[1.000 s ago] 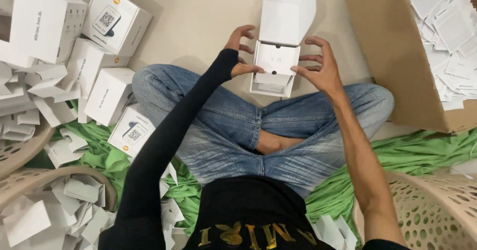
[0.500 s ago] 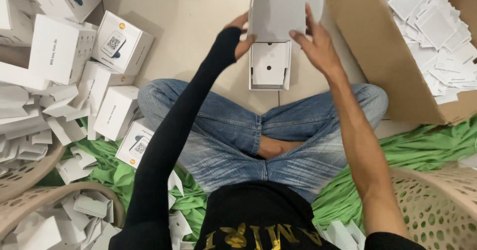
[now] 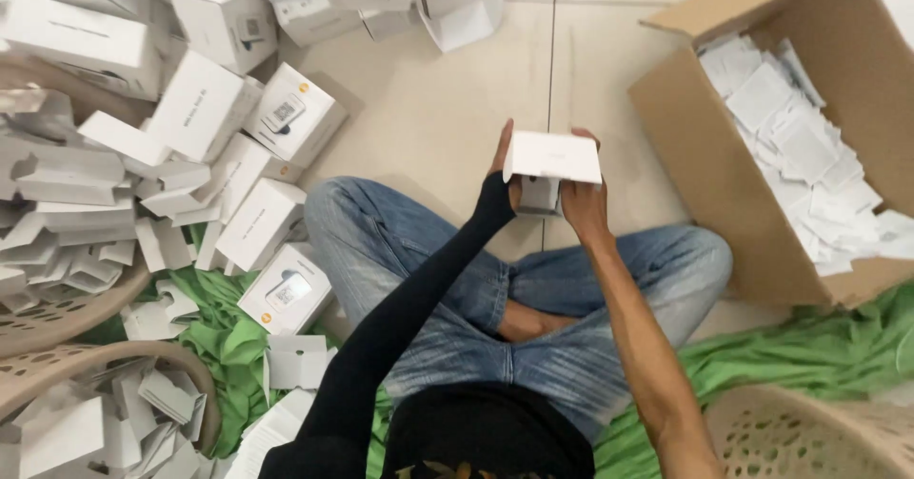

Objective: The person is unboxing products, checking the contents (leaflets), and packing them back into boxes.

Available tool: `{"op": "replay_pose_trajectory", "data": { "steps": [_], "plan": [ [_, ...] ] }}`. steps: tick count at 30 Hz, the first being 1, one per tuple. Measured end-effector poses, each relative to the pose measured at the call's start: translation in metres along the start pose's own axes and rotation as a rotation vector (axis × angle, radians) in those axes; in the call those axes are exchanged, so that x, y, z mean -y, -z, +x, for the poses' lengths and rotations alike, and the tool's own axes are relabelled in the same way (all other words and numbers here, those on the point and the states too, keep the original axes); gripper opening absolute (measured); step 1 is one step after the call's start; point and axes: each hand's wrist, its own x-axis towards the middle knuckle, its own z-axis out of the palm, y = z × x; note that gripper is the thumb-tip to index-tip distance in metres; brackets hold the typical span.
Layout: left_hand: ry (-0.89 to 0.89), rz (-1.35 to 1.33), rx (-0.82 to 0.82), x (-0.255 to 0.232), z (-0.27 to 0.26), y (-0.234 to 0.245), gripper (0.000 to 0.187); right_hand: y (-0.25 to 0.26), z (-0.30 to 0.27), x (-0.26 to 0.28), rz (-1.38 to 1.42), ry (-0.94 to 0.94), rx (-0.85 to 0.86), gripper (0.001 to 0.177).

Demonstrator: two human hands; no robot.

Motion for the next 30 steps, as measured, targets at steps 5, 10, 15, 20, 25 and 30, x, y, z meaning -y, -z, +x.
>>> {"op": "replay_pose_trajectory", "data": {
  "steps": [5, 10, 15, 20, 25, 30],
  "plan": [
    [-0.205, 0.163, -0.022, 0.024, 0.005, 0.015, 0.062, 0.003, -0.001, 0.005, -0.012, 0.046, 0.017, 0.068],
    [-0.056, 0.125, 0.183, 0.034, 0.007, 0.026, 0.073, 0.008, -0.011, -0.007, -0.051, -0.045, 0.073, 0.063],
    [-0.277, 0.469, 0.569, 0.018, 0.017, 0.084, 0.106, 0.048, -0.006, -0.032, -0.125, 0.246, 0.343, 0.106],
    [-0.153, 0.837, 1.103, 0.011, 0.043, 0.112, 0.140, 0.069, 0.004, -0.055, -0.523, 0.402, 0.718, 0.118],
    [-0.150, 0.981, 1.295, -0.012, 0.056, 0.124, 0.121, 0.050, 0.000, -0.053, -0.813, 0.157, 0.598, 0.097],
    [-0.291, 1.133, 1.376, 0.003, 0.049, 0.124, 0.113, 0.043, -0.011, -0.039, -0.835, 0.339, 0.315, 0.095]
  ]
}}
